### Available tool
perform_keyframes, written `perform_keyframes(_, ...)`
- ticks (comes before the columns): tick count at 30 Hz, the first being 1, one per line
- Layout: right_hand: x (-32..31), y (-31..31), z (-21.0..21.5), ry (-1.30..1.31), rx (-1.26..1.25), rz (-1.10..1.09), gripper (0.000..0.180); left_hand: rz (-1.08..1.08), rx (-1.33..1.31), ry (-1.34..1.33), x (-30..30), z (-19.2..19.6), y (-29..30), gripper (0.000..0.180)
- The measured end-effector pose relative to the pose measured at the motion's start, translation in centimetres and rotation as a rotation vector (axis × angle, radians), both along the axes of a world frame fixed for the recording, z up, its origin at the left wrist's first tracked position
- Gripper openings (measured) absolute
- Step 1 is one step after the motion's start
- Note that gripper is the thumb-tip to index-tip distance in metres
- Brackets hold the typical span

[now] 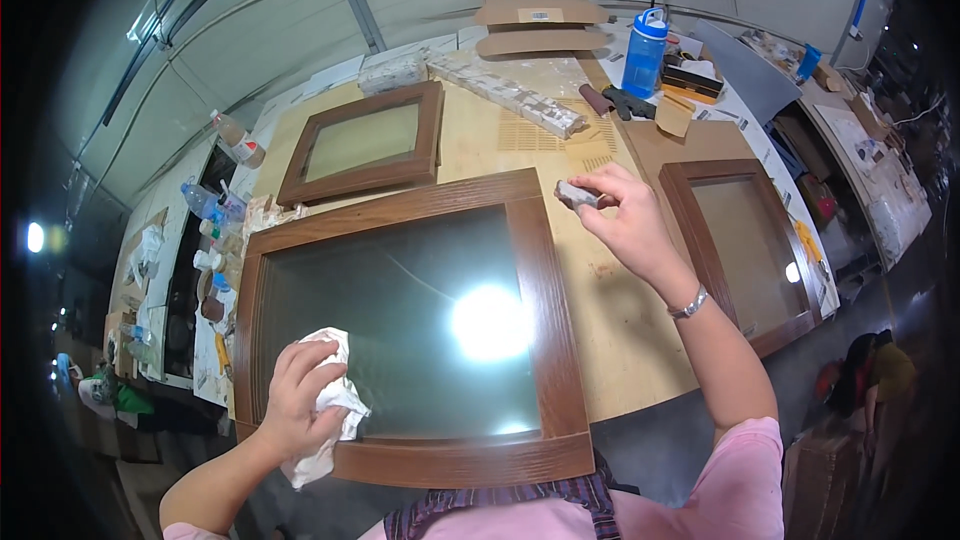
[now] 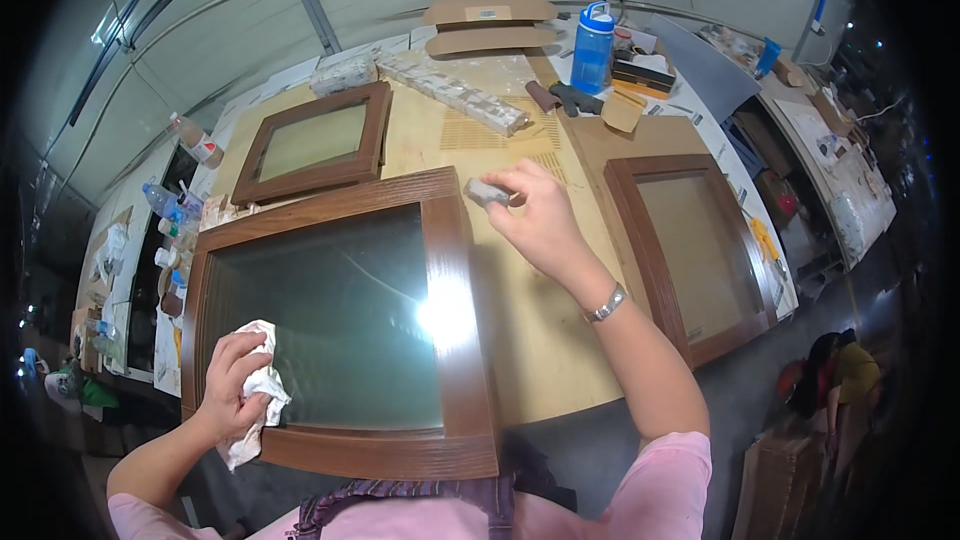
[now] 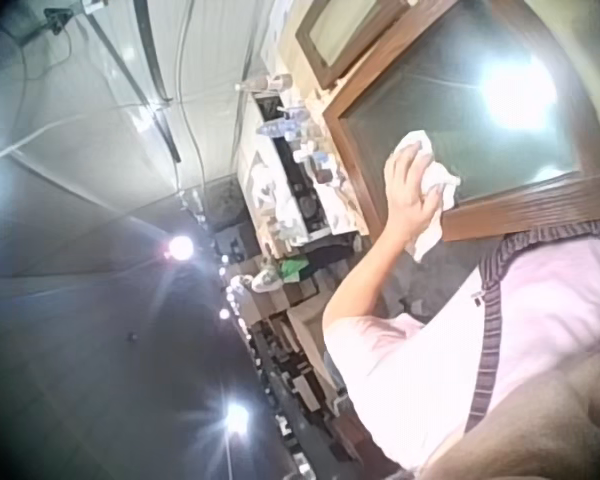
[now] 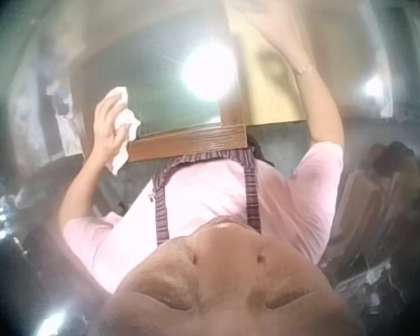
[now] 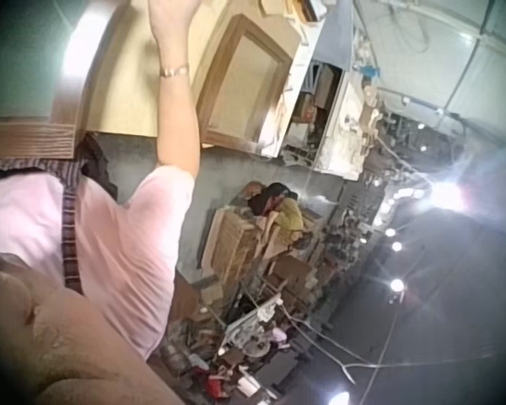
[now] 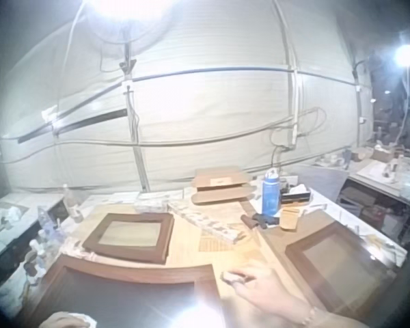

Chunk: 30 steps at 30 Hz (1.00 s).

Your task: The person cleans and finishes a wooden door frame with a glass insert by using a cloth to wipe the glass and frame, and using a scraper or small tool to remove residue from the edges.

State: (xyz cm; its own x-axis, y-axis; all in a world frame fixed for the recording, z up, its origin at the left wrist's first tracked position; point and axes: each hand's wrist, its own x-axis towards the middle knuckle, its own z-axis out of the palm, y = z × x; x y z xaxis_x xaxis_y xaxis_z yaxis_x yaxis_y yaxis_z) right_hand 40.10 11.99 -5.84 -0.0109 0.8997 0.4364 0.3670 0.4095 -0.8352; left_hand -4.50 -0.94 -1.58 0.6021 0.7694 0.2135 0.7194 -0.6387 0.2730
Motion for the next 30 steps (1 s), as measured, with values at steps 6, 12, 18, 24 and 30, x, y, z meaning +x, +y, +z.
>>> perform_keyframes(6,-0.1,3.4,-0.8,-0.095,-0.002,-0.061,0.029,0.002,0.032,0.002,0.2,-0.2,0.2,0.045)
perform_keyframes(12,-1.0,5.7,-1.1,-0.169,0.042,-0.098,0.026,-0.002,0.024,0.003,0.4,0.0,0.5,0.044)
perform_keyframes(18,-1.1,6.4,-0.8,-0.176,0.009,-0.077,0.022,0.014,0.010,0.012,0.3,0.0,0.4,0.044)
perform_keyframes(24,-1.0,5.7,-0.3,-0.230,-0.014,-0.047,0.022,0.029,0.009,0.016,0.1,-0.1,0.3,0.043)
perform_keyframes(30,-1.3,6.1,-0.6,-0.211,0.029,-0.082,0.023,0.034,0.006,0.019,0.1,-0.2,0.4,0.044)
